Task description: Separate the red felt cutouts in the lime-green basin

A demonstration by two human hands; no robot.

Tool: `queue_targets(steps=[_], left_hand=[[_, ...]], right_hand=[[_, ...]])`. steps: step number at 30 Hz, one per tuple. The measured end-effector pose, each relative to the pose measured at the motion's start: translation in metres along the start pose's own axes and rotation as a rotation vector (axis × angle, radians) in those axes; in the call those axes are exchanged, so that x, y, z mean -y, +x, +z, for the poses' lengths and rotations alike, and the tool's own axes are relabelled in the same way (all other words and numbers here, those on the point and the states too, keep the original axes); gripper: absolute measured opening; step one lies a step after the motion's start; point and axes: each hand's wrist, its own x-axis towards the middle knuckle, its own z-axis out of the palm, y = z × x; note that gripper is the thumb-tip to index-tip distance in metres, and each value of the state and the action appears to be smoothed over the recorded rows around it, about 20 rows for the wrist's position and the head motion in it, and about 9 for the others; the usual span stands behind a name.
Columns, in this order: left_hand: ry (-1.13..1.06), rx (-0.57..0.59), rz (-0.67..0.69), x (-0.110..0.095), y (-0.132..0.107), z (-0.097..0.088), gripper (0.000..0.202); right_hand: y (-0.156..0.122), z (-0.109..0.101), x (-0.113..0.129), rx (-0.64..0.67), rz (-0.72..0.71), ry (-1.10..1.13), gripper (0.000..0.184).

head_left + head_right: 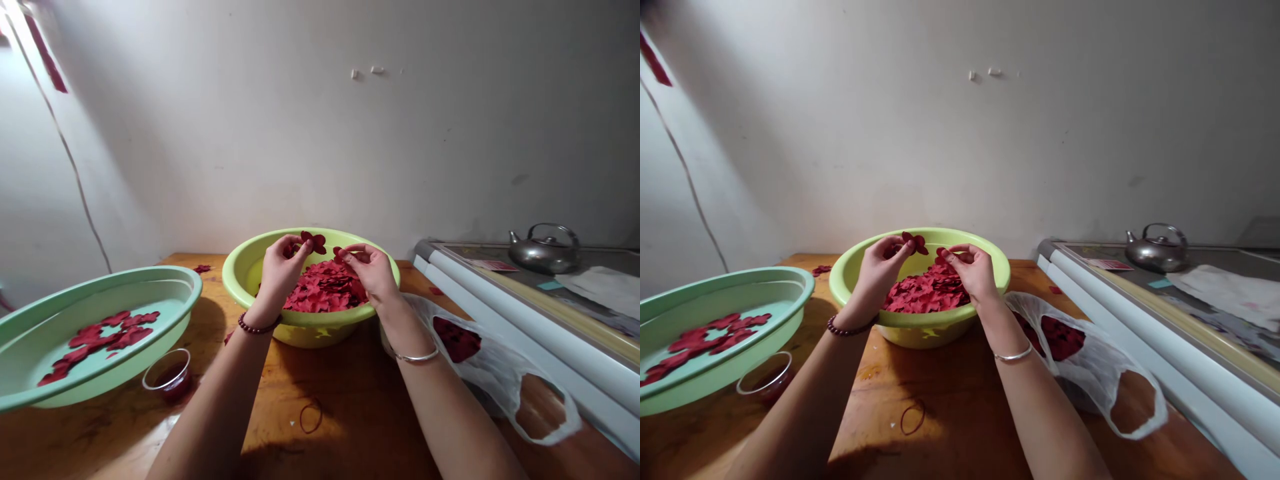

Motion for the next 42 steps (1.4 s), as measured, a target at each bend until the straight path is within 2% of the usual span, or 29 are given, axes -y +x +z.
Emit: queue_targets(steps=[3, 5, 10, 12, 16, 21, 31, 35, 42], left_hand=[[0.015, 0.064, 0.009, -0.001, 0.0, 0.0, 0.02], [0.035, 0.093, 0.017, -0.001, 0.0, 0.0, 0.019], [0.054, 0.358, 0.059, 0.003, 0.0, 0.001, 0.01], [0.073, 0.384, 0.076, 0.005, 0.0, 0.002, 0.006], [0.089, 0.323, 0.09, 0.008, 0.0, 0.001, 0.006], [0.083, 0.303, 0.09, 0.008, 0.001, 0.0, 0.012], [0.093, 0.297, 0.069, 0.006, 0.0, 0.0, 0.012], [0.103, 0.256, 0.052, 0.008, 0.001, 0.0, 0.011], [0.128, 0.127, 0.016, 0.007, 0.0, 0.0, 0.012]], right_hand=[[0.001, -0.001, -0.001, -0.055, -0.085, -0.077, 0.031], [0.001, -0.001, 0.001, -0.005, -0.101, -0.058, 0.028], [-0.006, 0.001, 0.009, 0.374, 0.007, 0.021, 0.033], [-0.009, 0.003, 0.01, 0.454, 0.024, 0.019, 0.034], [-0.007, 0.003, 0.009, 0.361, 0.008, 0.048, 0.031], [-0.002, 0.002, 0.005, 0.237, 0.016, 0.049, 0.029], [-0.006, 0.004, 0.009, 0.256, 0.024, 0.064, 0.035], [-0.006, 0.004, 0.008, 0.267, 0.035, 0.067, 0.036], [0.001, 0.0, 0.001, 0.14, 0.017, 0.056, 0.031]])
